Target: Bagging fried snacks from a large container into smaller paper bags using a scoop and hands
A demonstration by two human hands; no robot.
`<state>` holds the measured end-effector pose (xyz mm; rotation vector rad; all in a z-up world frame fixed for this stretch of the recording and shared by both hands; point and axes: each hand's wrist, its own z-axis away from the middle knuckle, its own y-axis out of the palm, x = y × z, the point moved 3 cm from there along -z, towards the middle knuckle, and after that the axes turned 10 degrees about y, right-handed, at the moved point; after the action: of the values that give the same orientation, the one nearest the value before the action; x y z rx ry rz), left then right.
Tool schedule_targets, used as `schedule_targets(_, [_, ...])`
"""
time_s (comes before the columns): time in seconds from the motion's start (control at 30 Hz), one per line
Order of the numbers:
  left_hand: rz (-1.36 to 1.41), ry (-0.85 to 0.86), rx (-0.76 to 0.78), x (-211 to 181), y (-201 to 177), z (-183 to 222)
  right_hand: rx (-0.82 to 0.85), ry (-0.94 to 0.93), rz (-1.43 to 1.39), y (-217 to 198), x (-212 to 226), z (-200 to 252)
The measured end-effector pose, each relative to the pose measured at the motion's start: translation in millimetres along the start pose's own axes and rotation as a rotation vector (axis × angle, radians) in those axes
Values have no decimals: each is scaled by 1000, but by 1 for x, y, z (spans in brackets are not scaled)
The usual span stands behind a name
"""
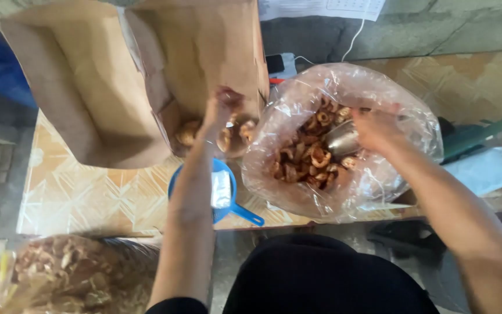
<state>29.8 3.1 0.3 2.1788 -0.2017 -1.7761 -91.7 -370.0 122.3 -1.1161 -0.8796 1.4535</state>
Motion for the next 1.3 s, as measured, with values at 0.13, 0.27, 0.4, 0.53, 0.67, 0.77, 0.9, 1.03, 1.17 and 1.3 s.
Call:
schedule_targets(0.13, [208, -191, 56, -67, 47, 69, 139, 145, 29, 24, -22, -19])
schedule_targets(0.27, [-1000, 264, 594, 27, 20, 63, -12, 210, -26, 14, -20, -7])
schedule_targets(0.4, [-1323, 208, 531, 29, 6, 64, -272, 76, -198, 13, -5, 0])
schedule_targets(0.53, [-1490, 361, 266, 3, -65, 100, -327, -29, -91, 18, -13, -4])
schedule_targets(0.67, [-1652, 304, -176, -31, -131, 182, -265, -31, -144, 37, -23, -24])
schedule_targets(0.77, [-1766, 90, -335, -55, -139, 235, -119, -46, -247, -2, -15, -6])
schedule_targets(0.9, [-1698, -71, -309, -67, -131, 243, 286, 13, -344, -33, -6, 10])
schedule_targets(1.03, [-1448, 45, -323, -59, -149, 238, 260, 27, -357, -49, 14, 21])
schedule_targets(1.17, [-1274, 160, -527, -39, -181, 248, 407, 5, -427, -27, 3, 3])
schedule_targets(1.3, [-1164, 395, -601, -53, -166, 252, 460, -91, -468, -13, 11, -6])
